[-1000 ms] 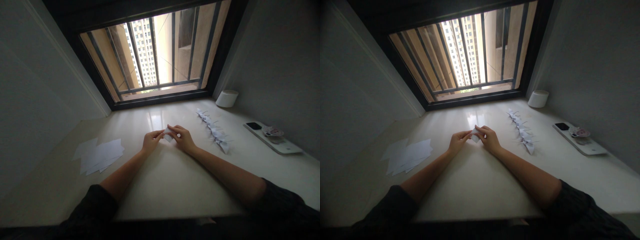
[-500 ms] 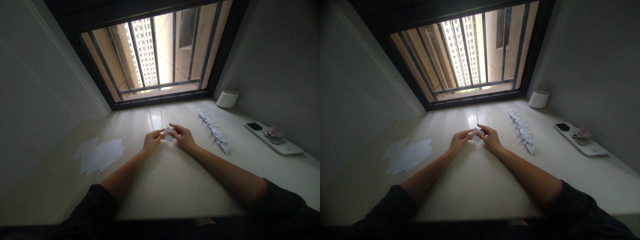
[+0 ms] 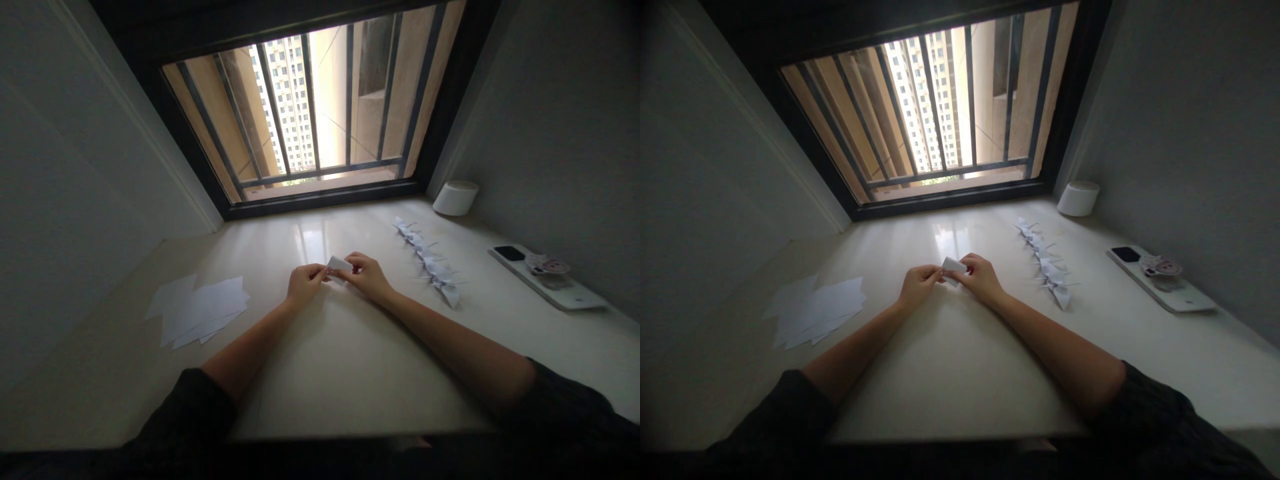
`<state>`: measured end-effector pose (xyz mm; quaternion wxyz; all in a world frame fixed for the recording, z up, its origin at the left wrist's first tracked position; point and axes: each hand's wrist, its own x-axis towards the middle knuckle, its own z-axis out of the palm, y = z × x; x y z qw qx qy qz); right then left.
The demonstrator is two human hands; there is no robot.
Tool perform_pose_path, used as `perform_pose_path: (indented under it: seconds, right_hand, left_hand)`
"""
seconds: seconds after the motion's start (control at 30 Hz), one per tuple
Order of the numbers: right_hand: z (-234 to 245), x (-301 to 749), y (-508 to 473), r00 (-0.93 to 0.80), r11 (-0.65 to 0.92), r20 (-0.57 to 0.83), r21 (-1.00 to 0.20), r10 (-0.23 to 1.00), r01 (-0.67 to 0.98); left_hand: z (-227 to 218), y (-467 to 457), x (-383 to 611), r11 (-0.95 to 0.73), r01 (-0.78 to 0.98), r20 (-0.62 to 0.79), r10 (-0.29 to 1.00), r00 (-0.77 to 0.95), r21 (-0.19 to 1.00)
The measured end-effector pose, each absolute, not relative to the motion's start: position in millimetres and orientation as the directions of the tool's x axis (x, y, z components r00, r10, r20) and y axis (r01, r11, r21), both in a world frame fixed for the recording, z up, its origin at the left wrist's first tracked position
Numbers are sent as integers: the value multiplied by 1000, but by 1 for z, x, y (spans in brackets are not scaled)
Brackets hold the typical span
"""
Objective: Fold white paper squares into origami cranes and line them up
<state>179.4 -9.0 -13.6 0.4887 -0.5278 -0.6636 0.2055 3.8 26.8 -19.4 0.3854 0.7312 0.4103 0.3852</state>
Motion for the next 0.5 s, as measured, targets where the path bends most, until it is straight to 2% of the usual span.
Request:
perform_pose_path:
  seconds: [0.23, 0.5]
  right_hand:
    - [-11, 181, -9, 25, 342, 423, -764, 906, 546]
    - [-12, 182, -7, 23, 273, 319, -846, 948, 458]
  left_hand:
    - [-21, 26, 2, -401, 358, 258, 887, 383, 843]
    - [-20, 26, 3, -383, 314, 244, 882, 403, 869]
